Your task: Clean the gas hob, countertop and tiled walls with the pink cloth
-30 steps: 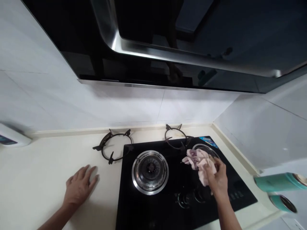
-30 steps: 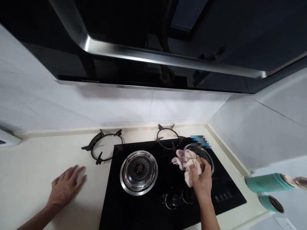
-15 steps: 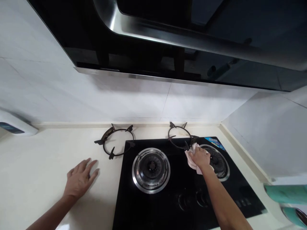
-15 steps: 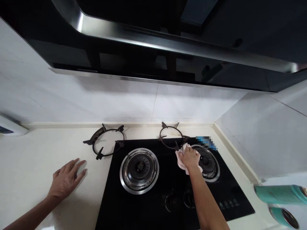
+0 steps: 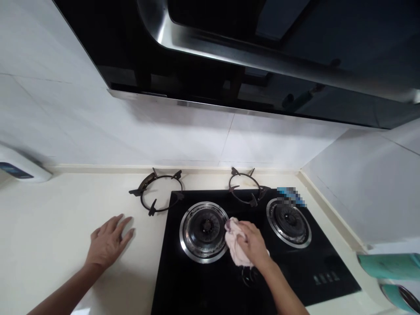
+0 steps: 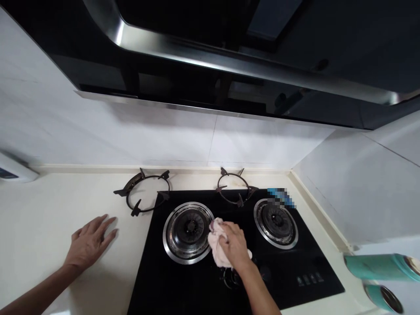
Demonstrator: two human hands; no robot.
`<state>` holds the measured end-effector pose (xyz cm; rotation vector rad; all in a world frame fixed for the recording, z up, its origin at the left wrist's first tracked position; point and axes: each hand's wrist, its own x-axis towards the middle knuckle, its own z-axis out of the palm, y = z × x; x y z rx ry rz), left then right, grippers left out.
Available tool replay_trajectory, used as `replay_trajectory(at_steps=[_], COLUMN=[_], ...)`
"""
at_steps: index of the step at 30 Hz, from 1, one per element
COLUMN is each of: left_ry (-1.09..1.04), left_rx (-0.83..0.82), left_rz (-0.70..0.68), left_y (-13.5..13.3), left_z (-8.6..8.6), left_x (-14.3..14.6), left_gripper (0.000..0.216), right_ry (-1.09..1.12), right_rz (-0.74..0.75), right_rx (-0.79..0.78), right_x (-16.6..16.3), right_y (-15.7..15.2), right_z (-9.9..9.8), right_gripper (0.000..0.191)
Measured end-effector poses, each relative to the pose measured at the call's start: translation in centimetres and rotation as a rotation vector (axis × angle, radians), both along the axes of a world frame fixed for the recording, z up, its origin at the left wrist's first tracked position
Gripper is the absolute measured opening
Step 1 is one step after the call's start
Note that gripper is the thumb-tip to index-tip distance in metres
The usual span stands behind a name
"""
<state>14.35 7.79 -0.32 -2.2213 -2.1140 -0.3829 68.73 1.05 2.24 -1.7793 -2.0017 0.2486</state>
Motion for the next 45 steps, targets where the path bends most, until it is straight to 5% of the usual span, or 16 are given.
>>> replay_trajectory(at_steps=[5,10,16,22,27,29,31,34,36,45], left_ry=[0.025,0.037,0.019,0.015,0.016,0.009,0.005,-0.006,-0.015,-0.05], left_rx=[-0.004,-0.001,-0.022,-0.022,-0.015,-0.017,-0.024,-0.037,-0.032,0.001], left_rz=[-0.002,-0.009,-0.006,-0.006,-0.002,-0.006,-0.01,-0.003,0.004,0.011], left_y=[-0.1,-0.1,-0.1,0.1,0.1,0.1,0.1,0.2,0.2,0.5], left_z=[0.1,0.0,-0.1,-0.1,0.5,0.6,0.5,0.4,0.3,-0.6], left_x=[0.2,0.4,0.2,0.0,0.2,0.3,0.2,0.0,-0.2,-1.0], left_gripper=[0.059,0.058,0.061,0.06,0.059,0.06,0.061,0.062,0.062,0.061], right_ry=[-0.184,-0.321,-0.29,-0.187,0.12,0.372,0.514,0.357,0.227,-0.012], right_rz=[-0.275,-0.35,-0.259,-0.012,0.184,0.199,0.019,-0.396,-0.526,-0.605], right_rx=[-0.168,-0.458,-0.441,-0.411,-0.335,-0.285,-0.198,-0.131,-0.168,-0.304], right_x=[3.8,1.3,-3.8,-8.3,-8.2,-5.8,-2.4,2.9,5.3,6.0], right_y=[2.8,3.2,-0.8,-3.8,-5.3,-4.2,-1.9,2.9,5.8,11.5], right_z=[3.2,3.1,2.2,2.7,2.4,2.4,2.4,2.7,2.9,2.9], right_gripper=[0.046,0.061,0.058,0.051,0.037,0.025,0.032,0.046,0.051,0.051])
